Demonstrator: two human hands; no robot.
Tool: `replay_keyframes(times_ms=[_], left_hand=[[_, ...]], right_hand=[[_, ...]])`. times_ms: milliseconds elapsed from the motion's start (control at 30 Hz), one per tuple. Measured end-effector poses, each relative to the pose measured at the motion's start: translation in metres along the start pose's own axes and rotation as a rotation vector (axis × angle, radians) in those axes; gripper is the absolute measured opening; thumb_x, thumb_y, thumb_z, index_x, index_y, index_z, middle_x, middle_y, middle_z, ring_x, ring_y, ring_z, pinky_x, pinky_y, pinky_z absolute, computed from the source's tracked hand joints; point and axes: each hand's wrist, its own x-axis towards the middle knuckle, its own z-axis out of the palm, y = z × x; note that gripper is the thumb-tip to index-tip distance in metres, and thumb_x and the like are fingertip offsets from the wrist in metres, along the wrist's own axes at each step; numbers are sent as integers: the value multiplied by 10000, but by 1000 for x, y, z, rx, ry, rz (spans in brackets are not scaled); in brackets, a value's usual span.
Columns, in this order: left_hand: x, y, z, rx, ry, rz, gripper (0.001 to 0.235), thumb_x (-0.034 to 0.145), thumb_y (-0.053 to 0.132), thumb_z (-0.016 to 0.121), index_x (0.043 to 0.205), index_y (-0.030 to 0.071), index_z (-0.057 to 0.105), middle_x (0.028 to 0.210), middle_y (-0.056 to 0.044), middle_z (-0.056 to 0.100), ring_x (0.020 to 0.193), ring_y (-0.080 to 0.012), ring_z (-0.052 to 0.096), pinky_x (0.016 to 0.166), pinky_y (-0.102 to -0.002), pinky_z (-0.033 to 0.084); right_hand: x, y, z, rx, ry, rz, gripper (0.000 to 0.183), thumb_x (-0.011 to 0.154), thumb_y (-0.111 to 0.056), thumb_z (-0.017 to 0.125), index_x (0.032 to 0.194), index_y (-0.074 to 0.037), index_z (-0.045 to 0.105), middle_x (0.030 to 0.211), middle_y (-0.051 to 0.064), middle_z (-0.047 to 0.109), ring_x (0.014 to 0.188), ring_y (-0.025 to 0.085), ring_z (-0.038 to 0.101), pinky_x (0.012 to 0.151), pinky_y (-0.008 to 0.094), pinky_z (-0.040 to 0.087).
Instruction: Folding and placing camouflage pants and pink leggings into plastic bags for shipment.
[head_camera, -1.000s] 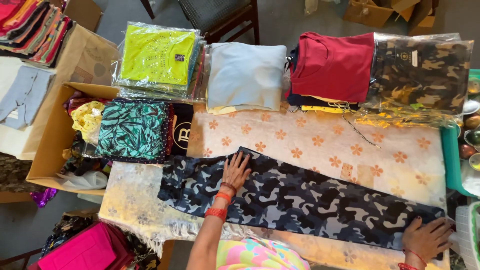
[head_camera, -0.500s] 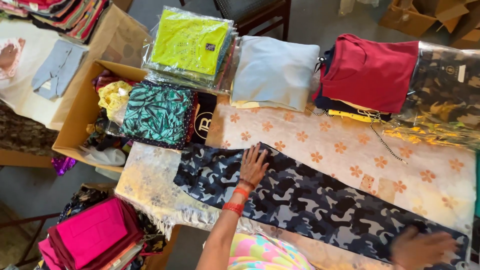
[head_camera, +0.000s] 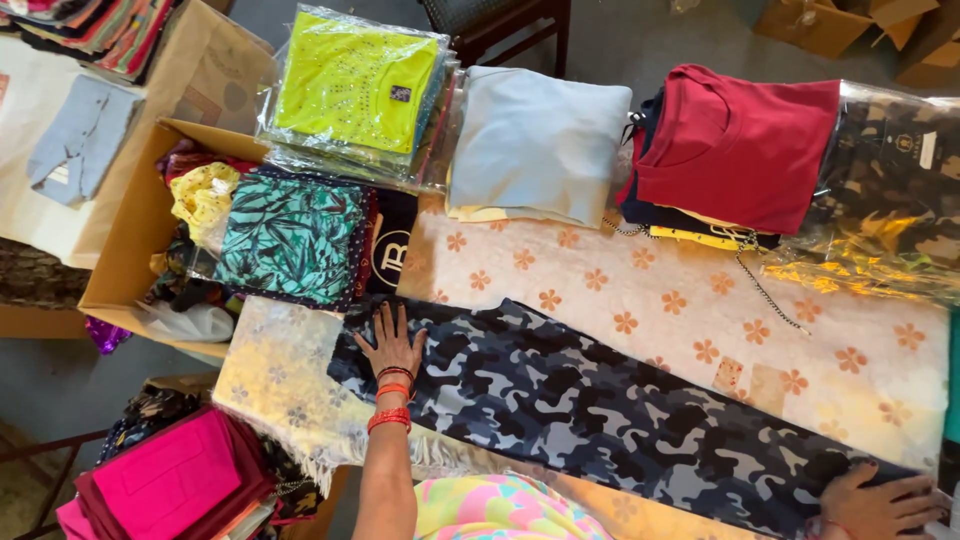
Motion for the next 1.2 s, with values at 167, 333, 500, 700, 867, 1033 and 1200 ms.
replay_keyframes(times_ms=[167,333,500,700,867,1033,1200], left_hand=[[3,-2,4,-6,3,-3,790,994,674,311,1650,288,98,1726,-3,23,1574,-233,91,1174,-724,89],[8,1,2,-20,-18,-9,792,992,685,308,1647,293,100,1726,6,17,1584,-234,84,1163,-733,90],[9,18,7,25,-51,-32,767,1009,626,353,1642,259,124,1720,-54,54,1567,-264,103,1178,-719,93],[-83,77,1,-384,393,420,711,985,434,544,1574,85,354,1669,-200,257,1548,-369,244,1226,-587,170],[-143,81,37,-374,315,554,728,968,473,553,1582,145,340,1669,-154,225,1525,-367,208,1208,-607,135],[-150,79,23,-378,164,503,710,980,482,550,1592,211,313,1691,-96,178,1551,-345,134,1220,-602,86],[-155,86,16,-319,66,494,714,1007,463,502,1617,205,234,1702,-101,97,1560,-344,54,1212,-626,25]], right_hand=[[5,7,4,-45,-30,-17,844,1185,-549,239,1653,148,331,1648,435,323,1539,581,281,1151,730,184],[9,-9,-10,-33,-47,27,847,1179,-582,243,1641,124,321,1675,414,312,1534,569,269,1136,763,153],[15,4,-8,46,-135,97,853,1141,-567,311,1707,65,218,1699,411,193,1571,568,168,1163,794,72],[-16,-23,-64,43,-196,285,833,1119,-543,374,1737,-41,132,1729,374,123,1606,549,86,1241,774,52],[-91,75,22,141,-22,509,835,1175,-488,466,1676,74,105,1674,468,135,1544,618,157,1197,746,130],[-102,102,44,104,54,361,860,1008,-273,604,1607,165,168,1510,501,318,1439,644,352,1188,691,240],[-80,110,49,-24,97,263,734,835,-180,710,1441,90,395,1297,387,470,1207,568,484,1025,661,384]])
